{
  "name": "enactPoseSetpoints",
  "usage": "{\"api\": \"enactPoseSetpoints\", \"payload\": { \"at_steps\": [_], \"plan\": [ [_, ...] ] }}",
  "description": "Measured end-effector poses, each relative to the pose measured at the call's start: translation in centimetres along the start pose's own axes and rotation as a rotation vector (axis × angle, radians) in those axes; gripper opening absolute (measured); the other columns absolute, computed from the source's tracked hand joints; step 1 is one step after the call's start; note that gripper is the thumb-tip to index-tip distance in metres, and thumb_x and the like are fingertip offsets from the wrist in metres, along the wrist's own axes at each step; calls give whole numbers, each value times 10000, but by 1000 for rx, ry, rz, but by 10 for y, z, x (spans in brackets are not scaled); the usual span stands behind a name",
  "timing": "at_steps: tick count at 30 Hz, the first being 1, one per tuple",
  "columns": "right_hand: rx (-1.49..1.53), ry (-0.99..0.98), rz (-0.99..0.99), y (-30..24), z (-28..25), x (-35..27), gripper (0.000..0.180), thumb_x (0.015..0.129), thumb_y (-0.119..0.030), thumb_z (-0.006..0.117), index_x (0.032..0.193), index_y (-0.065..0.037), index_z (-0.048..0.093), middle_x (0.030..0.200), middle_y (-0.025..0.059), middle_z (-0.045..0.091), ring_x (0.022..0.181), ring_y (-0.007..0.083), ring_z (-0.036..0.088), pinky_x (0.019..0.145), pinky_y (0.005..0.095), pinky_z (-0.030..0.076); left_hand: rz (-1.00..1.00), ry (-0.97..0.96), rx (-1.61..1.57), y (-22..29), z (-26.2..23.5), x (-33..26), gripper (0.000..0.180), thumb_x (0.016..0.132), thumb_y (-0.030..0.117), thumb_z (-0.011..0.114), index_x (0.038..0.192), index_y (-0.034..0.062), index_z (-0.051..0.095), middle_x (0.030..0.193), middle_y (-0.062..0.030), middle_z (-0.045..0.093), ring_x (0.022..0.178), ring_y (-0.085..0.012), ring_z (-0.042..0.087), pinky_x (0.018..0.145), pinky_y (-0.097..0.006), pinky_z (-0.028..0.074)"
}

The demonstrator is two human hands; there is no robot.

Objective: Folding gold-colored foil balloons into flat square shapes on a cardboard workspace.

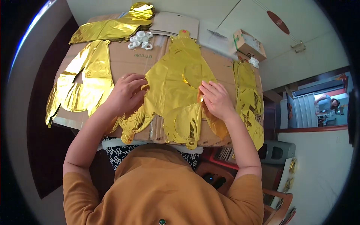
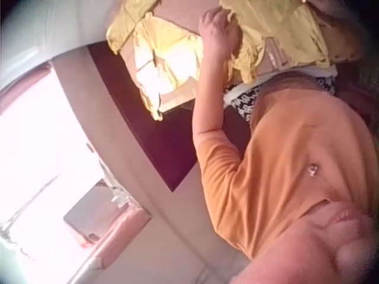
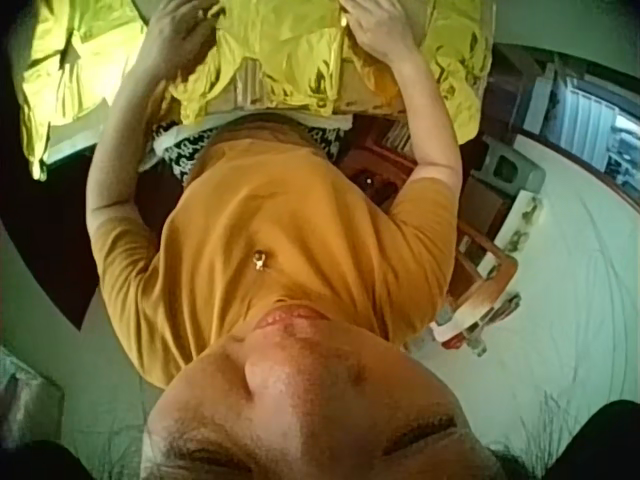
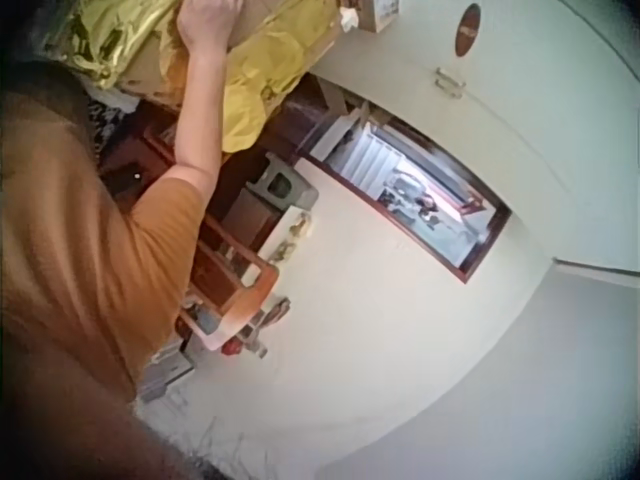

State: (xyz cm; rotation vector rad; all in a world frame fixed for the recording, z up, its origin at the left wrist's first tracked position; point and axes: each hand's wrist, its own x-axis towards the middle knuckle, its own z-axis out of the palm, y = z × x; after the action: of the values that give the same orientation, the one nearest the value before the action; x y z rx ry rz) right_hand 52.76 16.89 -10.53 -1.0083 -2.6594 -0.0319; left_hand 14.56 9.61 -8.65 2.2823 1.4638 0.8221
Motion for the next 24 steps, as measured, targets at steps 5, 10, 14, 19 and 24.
{"api": "enactPoseSetpoints", "payload": {
  "at_steps": [5,10,14,19,24],
  "plan": [
    [-26,-13,5,1,3,-1,402,929,-188,625,1320,-99,653,1436,73,608,1281,330,568,1102,517,424,-3,-93,0,8,8,5,334,864,116,719,1180,12,691,1287,-173,642,1244,-383,564,1068,-462,456],
    [-19,-22,24,1,5,-2,408,935,-190,625,1335,-111,647,1448,67,601,1295,330,565,1111,513,424,59,-53,31,0,18,2,315,856,110,732,1152,12,693,1272,-170,649,1227,-384,571,1051,-471,462],
    [-16,-20,24,1,3,-1,398,936,-190,625,1325,-111,655,1441,65,606,1287,333,573,1106,502,431,88,-24,18,-1,18,3,293,847,92,739,1125,8,698,1239,-172,665,1198,-389,589,1027,-471,479],
    [-14,7,7,0,3,1,392,927,-188,629,1309,-105,661,1420,69,620,1257,335,592,1087,496,444,94,-1,0,-2,19,3,282,846,84,738,1114,6,702,1222,-174,672,1191,-393,594,1010,-465,495],
    [-8,14,-11,1,5,2,380,928,-185,631,1296,-100,666,1395,78,636,1254,334,595,1079,490,451,60,0,-10,2,12,2,292,851,85,727,1130,6,695,1245,-177,662,1201,-392,590,1025,-466,492]
  ]
}}
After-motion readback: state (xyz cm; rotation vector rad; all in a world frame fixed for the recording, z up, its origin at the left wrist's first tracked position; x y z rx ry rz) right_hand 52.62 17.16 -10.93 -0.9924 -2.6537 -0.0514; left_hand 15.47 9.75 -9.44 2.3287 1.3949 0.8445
